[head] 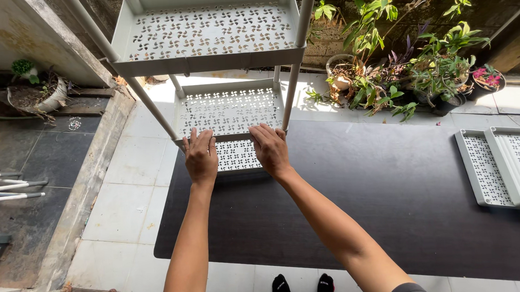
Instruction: The person assembles a three-tier rolling utility cart on a tiled balcony. They attach black caster wheels to the base, insert white plastic feet into the top tray, and connect white tubular legs to the perforated trays using small white connectors.
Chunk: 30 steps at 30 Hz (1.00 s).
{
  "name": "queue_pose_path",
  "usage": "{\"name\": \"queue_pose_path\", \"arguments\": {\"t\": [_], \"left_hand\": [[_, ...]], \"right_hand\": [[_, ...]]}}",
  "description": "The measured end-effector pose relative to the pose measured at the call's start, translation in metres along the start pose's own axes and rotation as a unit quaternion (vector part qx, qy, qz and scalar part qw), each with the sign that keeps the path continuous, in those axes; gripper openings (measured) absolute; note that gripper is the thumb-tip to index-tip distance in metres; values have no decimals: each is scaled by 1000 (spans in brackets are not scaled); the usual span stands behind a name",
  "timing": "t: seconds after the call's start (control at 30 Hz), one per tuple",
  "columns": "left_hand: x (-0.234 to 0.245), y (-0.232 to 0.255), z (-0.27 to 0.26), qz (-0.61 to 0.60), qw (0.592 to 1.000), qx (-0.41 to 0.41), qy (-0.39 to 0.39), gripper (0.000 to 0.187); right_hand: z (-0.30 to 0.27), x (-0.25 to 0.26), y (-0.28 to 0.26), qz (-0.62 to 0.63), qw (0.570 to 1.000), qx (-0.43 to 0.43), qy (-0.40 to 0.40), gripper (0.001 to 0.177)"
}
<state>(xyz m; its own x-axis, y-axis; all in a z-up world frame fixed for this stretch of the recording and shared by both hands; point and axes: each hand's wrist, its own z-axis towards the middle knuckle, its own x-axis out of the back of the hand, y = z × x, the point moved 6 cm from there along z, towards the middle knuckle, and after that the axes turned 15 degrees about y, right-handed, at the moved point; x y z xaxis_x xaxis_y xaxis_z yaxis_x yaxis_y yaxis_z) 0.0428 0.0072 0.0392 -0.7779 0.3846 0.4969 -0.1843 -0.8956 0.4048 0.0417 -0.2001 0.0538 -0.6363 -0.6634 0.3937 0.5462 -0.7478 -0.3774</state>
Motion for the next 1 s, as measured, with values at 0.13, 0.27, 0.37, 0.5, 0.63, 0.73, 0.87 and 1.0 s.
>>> {"name": "queue_pose_path", "arguments": {"t": [0.13,0.27,0.37,0.5,0.63,0.73,0.87,1.0], "left_hand": [[11,24,-13,24,999,-24,-19,42],[31,69,-44,-147,987,70,-17,49],[42,118,-88,-222,962,144,-62,45],[39,195,-162,-270,919,231,-170,40],[33,280,-229,-306,892,227,-244,42],[33,336,-276,-321,871,228,-294,42],[22,413,-321,-312,861,214,-338,40],[14,479,-362,-332,856,184,-350,36]], "right_hand": [[-9,8,-3,-31,997,41,-63,49],[-28,46,-3,-38,995,21,-91,54],[-55,97,2,-19,994,-27,-108,53],[-98,179,30,-28,988,-75,-134,52],[-145,277,73,-51,977,-154,-137,51],[-188,353,99,-68,965,-215,-135,51],[-224,446,140,-91,955,-254,-122,49],[-256,518,175,-112,944,-291,-111,46]]}}
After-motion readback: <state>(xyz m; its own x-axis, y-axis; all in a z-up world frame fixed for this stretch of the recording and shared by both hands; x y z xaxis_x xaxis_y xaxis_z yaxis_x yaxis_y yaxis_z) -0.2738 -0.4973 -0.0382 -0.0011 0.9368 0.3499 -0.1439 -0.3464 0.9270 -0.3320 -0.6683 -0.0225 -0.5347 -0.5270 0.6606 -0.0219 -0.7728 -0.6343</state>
